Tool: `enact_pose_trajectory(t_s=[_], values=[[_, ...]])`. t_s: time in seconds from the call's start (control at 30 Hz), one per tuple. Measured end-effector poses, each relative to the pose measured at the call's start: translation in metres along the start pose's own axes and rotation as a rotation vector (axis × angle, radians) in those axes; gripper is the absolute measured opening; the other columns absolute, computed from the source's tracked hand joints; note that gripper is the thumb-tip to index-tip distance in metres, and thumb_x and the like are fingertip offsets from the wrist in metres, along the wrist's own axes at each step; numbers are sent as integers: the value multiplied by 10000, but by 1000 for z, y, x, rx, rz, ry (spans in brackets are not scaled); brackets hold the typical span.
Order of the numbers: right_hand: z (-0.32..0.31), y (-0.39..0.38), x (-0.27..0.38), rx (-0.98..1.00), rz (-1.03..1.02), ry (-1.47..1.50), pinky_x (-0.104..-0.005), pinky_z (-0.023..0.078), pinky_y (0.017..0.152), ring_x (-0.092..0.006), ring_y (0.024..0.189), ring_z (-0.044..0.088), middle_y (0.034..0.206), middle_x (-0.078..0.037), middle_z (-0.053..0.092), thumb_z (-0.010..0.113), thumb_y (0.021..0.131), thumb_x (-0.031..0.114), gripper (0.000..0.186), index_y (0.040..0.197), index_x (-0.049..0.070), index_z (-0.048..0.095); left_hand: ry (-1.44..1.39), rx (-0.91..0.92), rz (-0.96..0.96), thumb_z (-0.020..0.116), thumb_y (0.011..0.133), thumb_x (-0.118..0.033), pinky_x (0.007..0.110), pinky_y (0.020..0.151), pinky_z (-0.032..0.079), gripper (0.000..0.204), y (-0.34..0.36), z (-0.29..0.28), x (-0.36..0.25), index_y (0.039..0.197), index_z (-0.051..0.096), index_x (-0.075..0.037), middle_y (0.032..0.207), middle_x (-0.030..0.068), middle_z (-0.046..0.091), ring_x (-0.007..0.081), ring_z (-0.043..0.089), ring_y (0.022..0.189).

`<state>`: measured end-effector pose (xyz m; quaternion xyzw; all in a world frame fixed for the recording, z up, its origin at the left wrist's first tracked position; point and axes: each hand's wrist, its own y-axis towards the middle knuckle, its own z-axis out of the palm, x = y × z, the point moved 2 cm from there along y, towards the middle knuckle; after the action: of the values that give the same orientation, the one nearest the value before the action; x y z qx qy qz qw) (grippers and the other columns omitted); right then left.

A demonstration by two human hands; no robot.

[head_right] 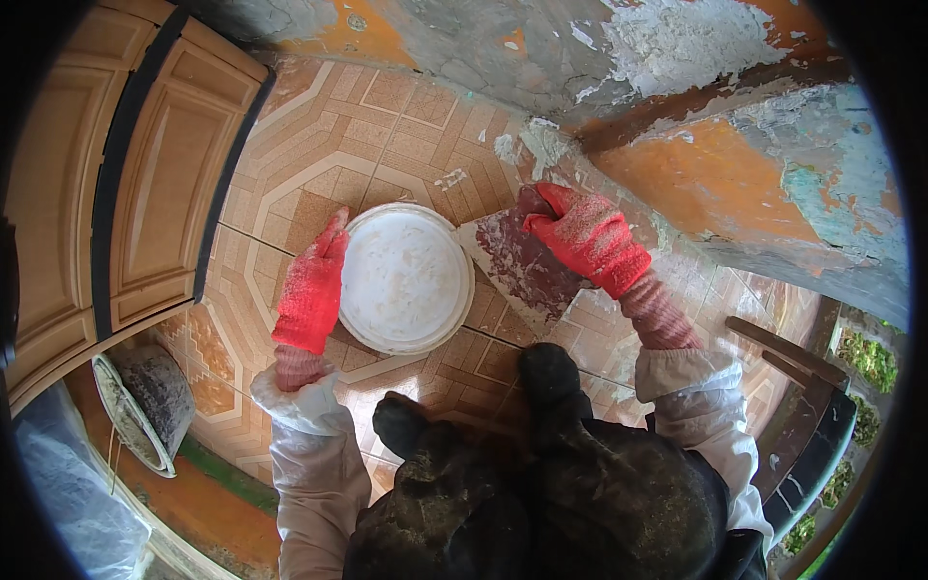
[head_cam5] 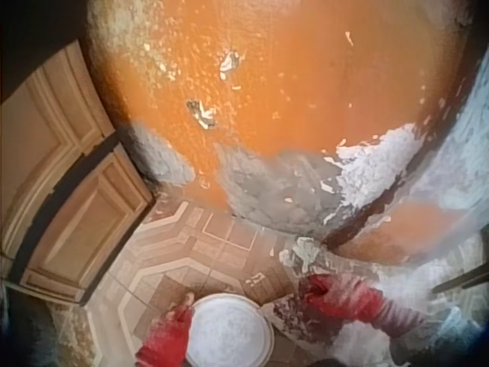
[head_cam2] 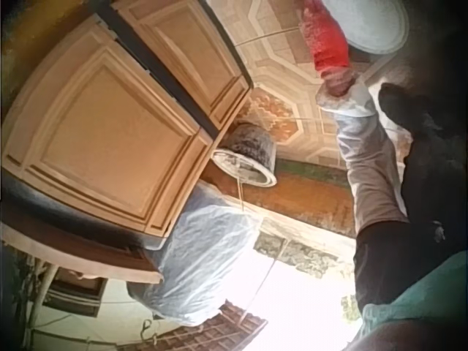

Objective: The person applies a white substance to a damaged orange wall using a metal scraper, picking up more substance from a white container lid between strokes.

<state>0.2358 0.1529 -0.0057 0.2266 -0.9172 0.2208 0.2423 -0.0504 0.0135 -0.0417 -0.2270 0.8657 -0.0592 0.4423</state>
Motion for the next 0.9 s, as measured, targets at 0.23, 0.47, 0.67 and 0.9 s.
enact_pose_trajectory(t_s=[0.23, 0.47, 0.67, 0.9], values=[[4, 0, -1, -1, -15, -17, -416, 477, 746, -390, 874, 592, 930, -208, 619, 592, 802, 292, 378, 1111, 74, 569, 3, 143, -75, 418, 951, -290, 312, 973, 382, 405, 19, -12, -15, 1284, 497, -74, 1239, 135, 559, 269, 511, 1172], [32, -12, -29, -47, 178, 274, -357, 475, 813, -316, 953, 616, 1028, -184, 634, 606, 802, 309, 486, 1198, 36, 542, 66, 289, -37, 400, 948, -317, 326, 954, 398, 424, 43, -20, -13, 1269, 508, -61, 1207, 157, 571, 280, 536, 1128], [32, -15, -21, 28, 271, 329, -307, 453, 861, -255, 1018, 604, 1088, -171, 631, 626, 798, 315, 542, 1233, 9, 520, 39, 343, -49, 399, 948, -315, 325, 957, 402, 424, 53, -22, -7, 1279, 502, -71, 1217, 150, 567, 271, 532, 1136], [42, -19, -47, 8, 420, 613, -300, 454, 858, -212, 998, 608, 1095, -137, 640, 630, 806, 296, 516, 1235, 27, 532, -87, 214, -91, 465, 915, -349, 301, 649, 460, 428, 42, -15, 12, 1261, 534, -107, 941, 122, 648, 152, 503, 632]])
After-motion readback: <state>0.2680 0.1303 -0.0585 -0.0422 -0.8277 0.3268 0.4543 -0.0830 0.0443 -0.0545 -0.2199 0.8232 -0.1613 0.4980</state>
